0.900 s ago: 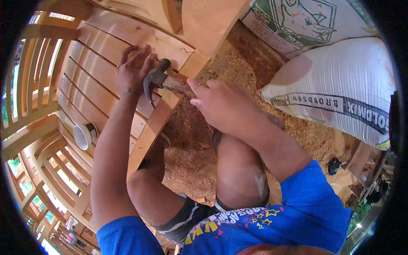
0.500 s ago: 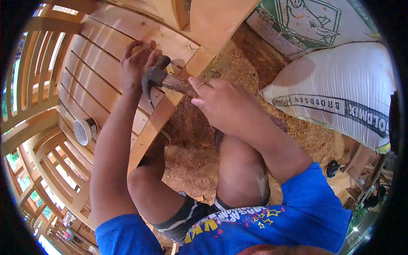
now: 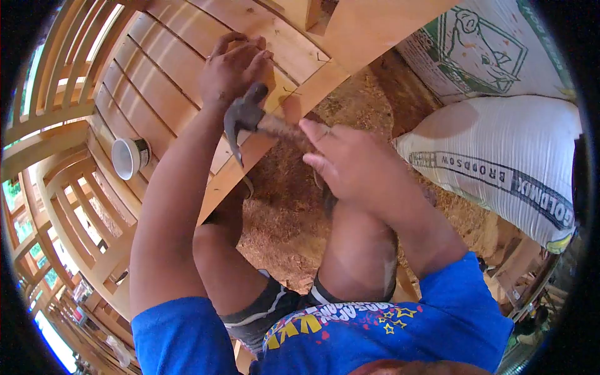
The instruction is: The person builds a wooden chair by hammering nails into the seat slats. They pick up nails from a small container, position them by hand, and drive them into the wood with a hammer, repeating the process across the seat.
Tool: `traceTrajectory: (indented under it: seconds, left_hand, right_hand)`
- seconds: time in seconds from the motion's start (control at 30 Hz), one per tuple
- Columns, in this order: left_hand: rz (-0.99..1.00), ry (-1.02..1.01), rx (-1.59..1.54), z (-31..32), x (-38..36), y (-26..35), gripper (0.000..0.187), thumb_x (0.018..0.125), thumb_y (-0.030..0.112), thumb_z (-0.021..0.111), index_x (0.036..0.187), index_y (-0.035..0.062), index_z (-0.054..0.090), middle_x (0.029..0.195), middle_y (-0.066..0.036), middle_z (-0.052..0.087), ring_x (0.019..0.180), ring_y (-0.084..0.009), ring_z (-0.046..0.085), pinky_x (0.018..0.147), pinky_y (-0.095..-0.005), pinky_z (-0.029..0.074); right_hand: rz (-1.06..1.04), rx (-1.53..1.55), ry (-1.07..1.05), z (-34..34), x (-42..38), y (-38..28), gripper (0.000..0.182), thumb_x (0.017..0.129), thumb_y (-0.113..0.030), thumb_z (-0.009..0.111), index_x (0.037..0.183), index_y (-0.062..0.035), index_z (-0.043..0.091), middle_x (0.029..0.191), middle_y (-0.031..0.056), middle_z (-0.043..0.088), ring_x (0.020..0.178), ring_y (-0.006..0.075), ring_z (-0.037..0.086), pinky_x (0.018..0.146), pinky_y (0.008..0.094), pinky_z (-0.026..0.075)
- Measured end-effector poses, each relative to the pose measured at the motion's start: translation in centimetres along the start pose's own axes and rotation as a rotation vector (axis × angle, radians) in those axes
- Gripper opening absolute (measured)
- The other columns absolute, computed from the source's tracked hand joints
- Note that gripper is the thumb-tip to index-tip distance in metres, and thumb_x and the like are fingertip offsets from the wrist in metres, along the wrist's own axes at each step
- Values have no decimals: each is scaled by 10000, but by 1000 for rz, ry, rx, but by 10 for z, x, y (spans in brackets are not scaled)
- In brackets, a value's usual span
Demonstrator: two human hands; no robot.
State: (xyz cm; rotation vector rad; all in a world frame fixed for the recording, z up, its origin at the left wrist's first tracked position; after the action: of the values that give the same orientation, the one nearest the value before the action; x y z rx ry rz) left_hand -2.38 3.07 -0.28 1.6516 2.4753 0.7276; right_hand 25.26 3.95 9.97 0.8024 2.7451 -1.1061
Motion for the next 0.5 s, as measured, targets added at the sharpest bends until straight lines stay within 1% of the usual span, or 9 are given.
traceTrajectory:
  seconds: [0.07,0.17,0.27,0.37,0.5]
  left_hand:
    - [12,-9,-5,0,0,3,433,907,586,677,1170,263,795,1338,19,639,1151,-284,687,976,-438,558]
    - [15,1,-11,1,-1,0,421,912,594,663,1173,290,793,1343,26,630,1162,-290,680,987,-446,555]
    - [-21,-7,-15,-2,-4,3,416,918,598,655,1182,305,788,1344,28,628,1144,-299,684,995,-447,554]
    - [-21,-10,30,-4,-3,7,423,920,605,654,1187,303,786,1344,31,627,1138,-298,684,990,-449,558]
    - [-52,-29,28,-3,-4,5,423,917,602,662,1187,300,785,1344,29,628,1127,-287,687,998,-446,548]
  right_hand:
    - [-18,-62,-94,3,-6,-9,488,1039,-334,573,1446,-66,558,1023,218,676,943,426,700,807,523,576]
    - [0,-95,-131,20,-7,-12,490,1042,-342,567,1447,-66,558,1028,213,671,936,420,700,805,525,577]
    - [36,-78,-114,28,-4,-11,487,1047,-349,559,1451,-78,557,1024,215,671,922,416,704,807,530,577]
    - [13,-72,-87,28,-1,-5,489,1051,-362,550,1459,-93,552,1014,219,671,917,425,702,810,541,576]
    - [32,-55,-139,29,-3,-10,500,1050,-379,549,1465,-100,546,1031,229,675,923,438,700,820,551,572]
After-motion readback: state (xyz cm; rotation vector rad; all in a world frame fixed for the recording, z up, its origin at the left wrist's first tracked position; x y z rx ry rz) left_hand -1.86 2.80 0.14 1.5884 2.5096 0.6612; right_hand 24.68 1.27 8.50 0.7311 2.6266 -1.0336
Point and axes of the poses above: each hand's wrist, its own x-axis towards the middle knuckle, its own z-axis out of the palm, y = z × x, the point moved 4 cm from there along x, towards the middle knuckle
